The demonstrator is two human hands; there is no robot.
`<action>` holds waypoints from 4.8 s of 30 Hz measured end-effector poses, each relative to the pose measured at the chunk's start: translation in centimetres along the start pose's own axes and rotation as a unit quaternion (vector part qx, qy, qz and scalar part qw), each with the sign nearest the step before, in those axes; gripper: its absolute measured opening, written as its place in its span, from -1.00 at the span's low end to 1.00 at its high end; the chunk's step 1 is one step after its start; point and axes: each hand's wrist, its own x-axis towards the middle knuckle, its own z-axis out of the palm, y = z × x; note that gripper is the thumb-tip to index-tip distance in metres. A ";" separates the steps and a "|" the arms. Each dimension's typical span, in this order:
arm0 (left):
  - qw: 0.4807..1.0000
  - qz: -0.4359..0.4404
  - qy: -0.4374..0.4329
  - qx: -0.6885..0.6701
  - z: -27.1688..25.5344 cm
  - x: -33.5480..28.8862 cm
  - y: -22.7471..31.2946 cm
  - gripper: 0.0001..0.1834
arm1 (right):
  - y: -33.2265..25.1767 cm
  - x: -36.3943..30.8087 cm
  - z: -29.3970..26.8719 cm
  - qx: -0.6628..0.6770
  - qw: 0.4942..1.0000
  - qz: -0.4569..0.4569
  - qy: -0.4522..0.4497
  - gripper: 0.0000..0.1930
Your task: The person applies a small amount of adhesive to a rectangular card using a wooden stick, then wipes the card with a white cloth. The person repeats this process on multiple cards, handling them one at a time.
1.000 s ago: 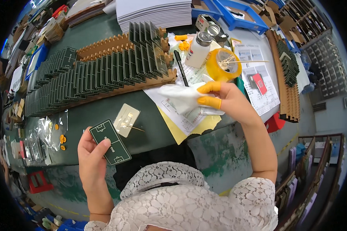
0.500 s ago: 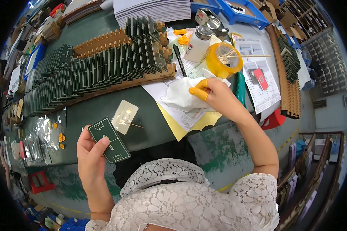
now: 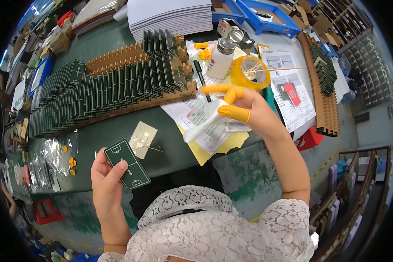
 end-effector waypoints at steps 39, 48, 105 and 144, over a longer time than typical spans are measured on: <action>0.973 -0.165 -0.163 -0.007 1.0 -0.7 1.7 -0.72 | -4.0 4.3 2.1 -0.678 0.558 -0.467 0.107 -0.71; 0.956 -0.194 -0.211 0.057 1.7 -0.6 2.0 -0.78 | -3.4 0.2 7.6 -0.576 0.561 -0.592 -0.057 -0.74; 0.989 -0.109 -0.098 -0.005 0.9 -0.3 0.9 -0.83 | -1.9 1.0 8.3 -0.569 0.677 -0.467 0.019 -0.63; 0.981 -0.138 -0.135 0.004 1.2 -0.7 0.5 -0.80 | -0.3 0.2 9.5 -0.618 0.518 -0.589 -0.040 -0.77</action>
